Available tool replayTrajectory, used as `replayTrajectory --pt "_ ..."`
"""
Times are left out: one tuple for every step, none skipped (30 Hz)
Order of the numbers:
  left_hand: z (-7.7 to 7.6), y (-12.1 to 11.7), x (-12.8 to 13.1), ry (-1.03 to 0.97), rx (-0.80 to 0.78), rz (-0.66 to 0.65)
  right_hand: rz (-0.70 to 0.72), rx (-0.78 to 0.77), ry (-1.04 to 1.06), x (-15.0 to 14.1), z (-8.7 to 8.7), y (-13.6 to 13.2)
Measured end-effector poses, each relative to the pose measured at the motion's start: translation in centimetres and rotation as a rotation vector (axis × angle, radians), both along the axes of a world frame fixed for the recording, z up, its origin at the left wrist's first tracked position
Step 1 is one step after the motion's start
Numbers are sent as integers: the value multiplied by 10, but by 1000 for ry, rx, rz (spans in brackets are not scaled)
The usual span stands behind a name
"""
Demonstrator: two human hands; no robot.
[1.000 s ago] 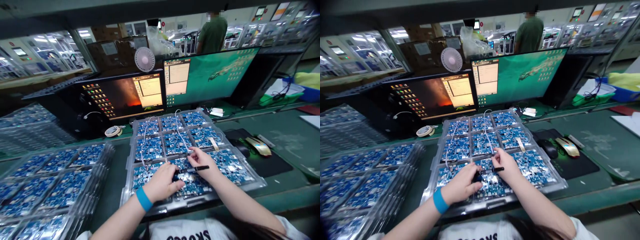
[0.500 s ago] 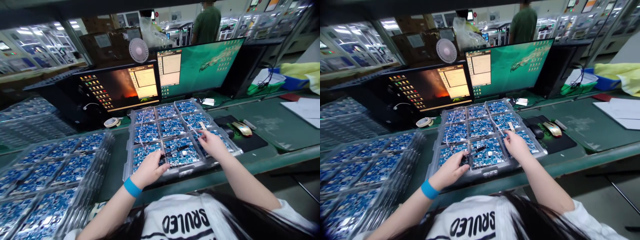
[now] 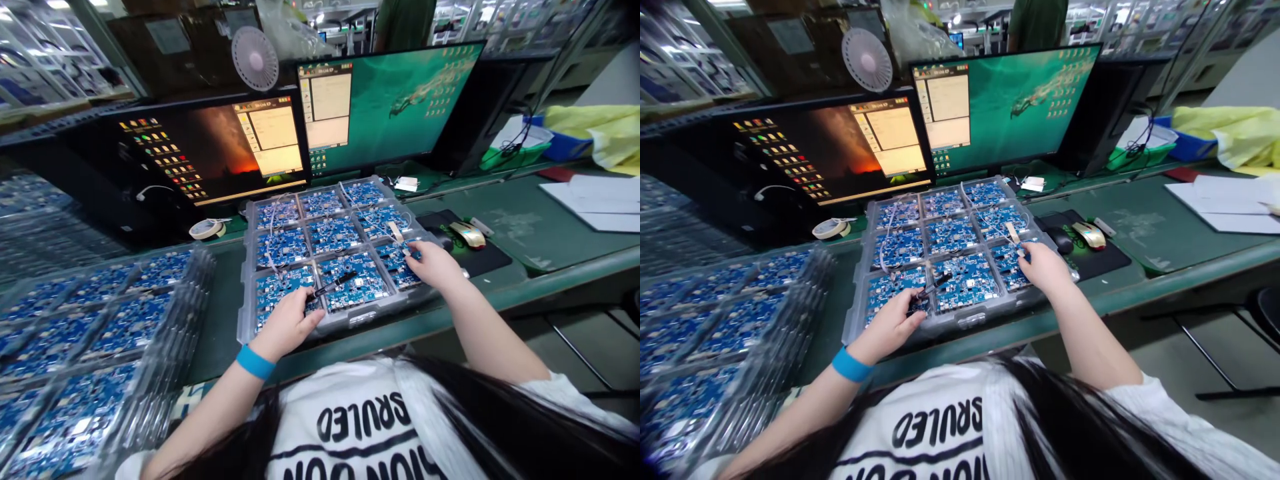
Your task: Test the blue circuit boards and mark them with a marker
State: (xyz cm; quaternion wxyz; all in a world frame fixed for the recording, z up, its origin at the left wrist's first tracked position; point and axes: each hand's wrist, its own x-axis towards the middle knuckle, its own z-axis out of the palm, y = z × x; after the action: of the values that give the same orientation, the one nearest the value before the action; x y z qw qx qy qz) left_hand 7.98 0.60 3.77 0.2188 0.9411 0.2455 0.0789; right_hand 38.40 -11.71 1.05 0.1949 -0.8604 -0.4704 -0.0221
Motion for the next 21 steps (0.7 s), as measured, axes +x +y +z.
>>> replayTrajectory --pt "-1 0 0 -3 -6 -2 -25 63 -28 -6 1 -4" --pt "-1 0 0 -7 -14 -2 -43 130 -52 -14 2 -10" --pt "-1 0 0 -14 -18 1 -42 190 -65 -23 3 -17" --pt "-2 0 -1 -25 -14 9 -10 229 -64 -34 4 -25" --pt "-3 -1 -1 -37 -1 17 56 234 -47 -46 5 -33" --pt "-3 -1 -2 -51 20 26 152 201 -17 -58 4 -41" --pt "-4 -2 -3 -63 45 30 267 133 24 -71 2 -48" --pt "-5 -3 -3 -72 69 30 381 43 68 -82 -2 -54" --pt "-6 -4 -4 -78 88 24 477 -51 107 -93 -6 -59" --pt "-6 -5 -4 -80 102 17 544 -136 138 -102 -11 -63" --pt "-7 -5 -5 -82 112 13 579 -203 157 -109 -16 -65" --pt "-8 -6 -5 -84 117 12 586 -250 166 -115 -21 -65" --pt "-8 -6 -5 -88 116 12 573 -284 170 -119 -26 -65" --pt "-9 -6 -4 -93 108 16 548 -312 171 -122 -29 -63" --pt "-9 -6 -4 -99 95 22 524 -341 174 -124 -32 -61" --pt "-9 -6 -4 -106 78 31 504 -372 179 -125 -34 -59" --pt "-9 -5 -4 -112 59 41 487 -401 183 -126 -34 -57" --pt "-10 -5 -4 -119 41 50 476 -426 185 -127 -35 -55" --pt "-10 -4 -4 -125 26 57 474 -445 185 -127 -35 -53" --pt "-10 -4 -5 -131 17 61 479 -455 181 -127 -34 -52" --pt "-10 -3 -5 -135 12 63 493 -452 175 -128 -34 -52"
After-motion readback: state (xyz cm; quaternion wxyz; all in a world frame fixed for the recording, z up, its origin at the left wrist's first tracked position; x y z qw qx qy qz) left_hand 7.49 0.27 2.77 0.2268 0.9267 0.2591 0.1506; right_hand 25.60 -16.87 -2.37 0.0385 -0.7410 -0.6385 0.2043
